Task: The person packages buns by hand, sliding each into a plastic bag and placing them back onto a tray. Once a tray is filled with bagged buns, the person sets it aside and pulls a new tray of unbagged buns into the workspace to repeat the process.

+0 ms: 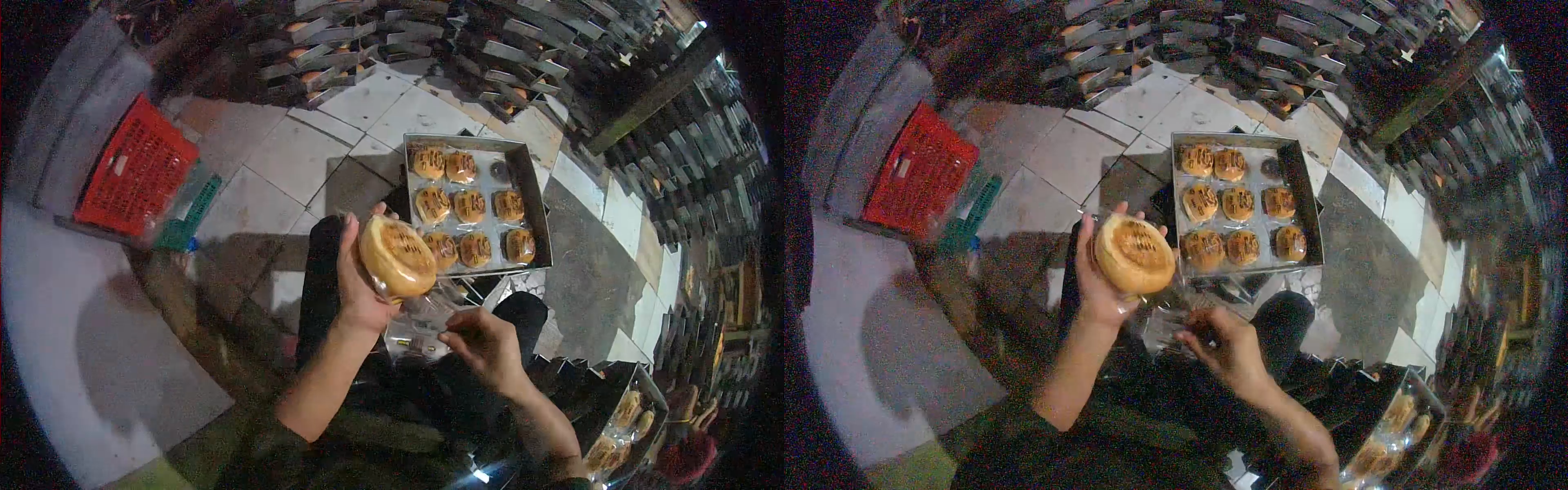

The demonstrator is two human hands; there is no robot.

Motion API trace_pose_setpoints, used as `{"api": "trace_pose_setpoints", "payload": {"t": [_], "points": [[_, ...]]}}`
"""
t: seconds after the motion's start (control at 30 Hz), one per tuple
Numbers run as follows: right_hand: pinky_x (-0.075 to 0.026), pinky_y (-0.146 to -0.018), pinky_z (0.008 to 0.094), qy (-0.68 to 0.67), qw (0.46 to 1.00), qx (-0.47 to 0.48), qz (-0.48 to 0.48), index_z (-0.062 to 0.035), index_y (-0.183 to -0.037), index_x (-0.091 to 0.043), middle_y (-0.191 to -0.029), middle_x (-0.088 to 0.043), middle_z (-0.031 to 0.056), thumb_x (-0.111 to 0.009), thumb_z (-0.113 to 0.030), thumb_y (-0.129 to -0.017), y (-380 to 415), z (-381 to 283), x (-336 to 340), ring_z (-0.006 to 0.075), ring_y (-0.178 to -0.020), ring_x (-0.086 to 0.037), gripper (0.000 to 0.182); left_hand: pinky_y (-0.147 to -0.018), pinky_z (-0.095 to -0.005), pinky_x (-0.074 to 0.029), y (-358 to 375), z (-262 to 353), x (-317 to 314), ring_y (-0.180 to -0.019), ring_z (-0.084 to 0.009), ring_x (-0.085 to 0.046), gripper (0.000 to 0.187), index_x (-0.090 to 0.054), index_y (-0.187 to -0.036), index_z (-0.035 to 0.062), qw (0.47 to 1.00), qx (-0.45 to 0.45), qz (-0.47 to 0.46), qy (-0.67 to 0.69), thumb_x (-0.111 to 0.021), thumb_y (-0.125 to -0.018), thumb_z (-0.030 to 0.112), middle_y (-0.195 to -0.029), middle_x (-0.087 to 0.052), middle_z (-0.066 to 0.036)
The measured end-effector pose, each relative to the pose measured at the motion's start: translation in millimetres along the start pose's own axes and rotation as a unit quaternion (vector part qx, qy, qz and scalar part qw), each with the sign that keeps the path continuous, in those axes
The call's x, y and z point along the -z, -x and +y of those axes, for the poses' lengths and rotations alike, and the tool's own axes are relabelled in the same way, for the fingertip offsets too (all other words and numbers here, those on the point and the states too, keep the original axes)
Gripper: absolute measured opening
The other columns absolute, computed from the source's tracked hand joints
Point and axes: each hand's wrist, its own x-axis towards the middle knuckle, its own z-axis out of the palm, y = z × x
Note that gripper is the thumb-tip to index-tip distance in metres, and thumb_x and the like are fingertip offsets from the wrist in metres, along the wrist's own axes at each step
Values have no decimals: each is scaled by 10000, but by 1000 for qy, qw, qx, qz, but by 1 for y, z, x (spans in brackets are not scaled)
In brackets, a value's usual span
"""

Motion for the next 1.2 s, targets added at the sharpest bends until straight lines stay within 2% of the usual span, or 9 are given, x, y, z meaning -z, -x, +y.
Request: {"api": "trace_pose_setpoints", "payload": {"t": [0.1,0.17,0.33,0.4,0.47,0.63,0.93,1.1,1.2], "points": [[-462,-527,349,411,884,222,26,-3,-809,-497,-732,-542,154,-637,-132,-744,-1,14,-6,344,-648,-560,201,-833,-552,-397,2,2,-5,-965,-333,-523,478,-489,-1069,131,998,57,17,12,-427,-813,529,-974,-557,-103],[-455,-550,377,479,860,5,-175,-4,-824,-479,-745,-544,163,-586,-223,-781,10,-12,-12,333,-684,-561,248,-825,-527,-416,-2,-5,0,-946,-331,-532,500,-495,-1033,113,994,68,55,-62,-410,-806,550,-947,-558,-133],[-447,-761,322,129,819,44,-557,-36,-1160,-425,-1078,-512,157,-632,-269,-770,53,-22,28,287,-894,-550,499,-885,-537,-357,-20,14,20,-993,-359,-496,689,-422,-1118,80,999,-9,42,28,-366,-748,659,-1110,-482,-176],[-434,-844,336,277,911,278,127,-46,-1259,-305,-1214,-418,173,-644,-297,-763,36,-26,34,281,-1031,-503,651,-951,-591,-229,25,-6,9,-1097,-344,-430,747,-384,-1209,85,968,163,-188,-35,-353,-750,675,-1180,-459,-166],[-382,-915,399,-74,925,289,237,-9,-1280,-242,-1201,-433,155,-747,-398,-618,-4,-26,21,274,-1043,-487,920,-968,-546,-235,69,-37,3,-1157,-308,-386,729,-373,-1244,80,933,355,-24,46,-370,-771,635,-1233,-444,-127],[-399,-900,371,-209,971,-46,108,-50,-1342,-191,-1254,-387,130,-619,-234,-776,-16,26,3,241,-1095,-444,733,-917,-356,-350,74,24,48,-1098,-197,-434,571,-351,-1243,37,956,-34,-20,-289,-450,-857,447,-1158,-480,-107],[-404,-644,300,-29,986,-67,148,13,-786,-558,-749,-527,87,-549,-174,-829,-38,72,-91,206,-675,-499,192,-695,-262,-430,98,33,81,-787,-143,-526,193,-586,-878,18,778,-81,167,-600,-538,-855,204,-908,-542,-66],[-411,-589,301,205,888,369,180,8,-774,-554,-721,-541,116,-535,-69,-814,-27,19,-75,217,-643,-512,89,-639,-306,-439,95,58,34,-724,-203,-529,111,-575,-816,4,650,-291,-48,-700,-616,-768,95,-805,-510,-81],[-417,-565,313,140,975,109,132,-8,-780,-553,-686,-545,119,-540,-52,-795,-43,23,-69,230,-618,-517,49,-635,-316,-427,75,55,50,-711,-223,-528,108,-572,-791,18,627,-261,-96,-728,-646,-727,62,-777,-509,-81]]}}
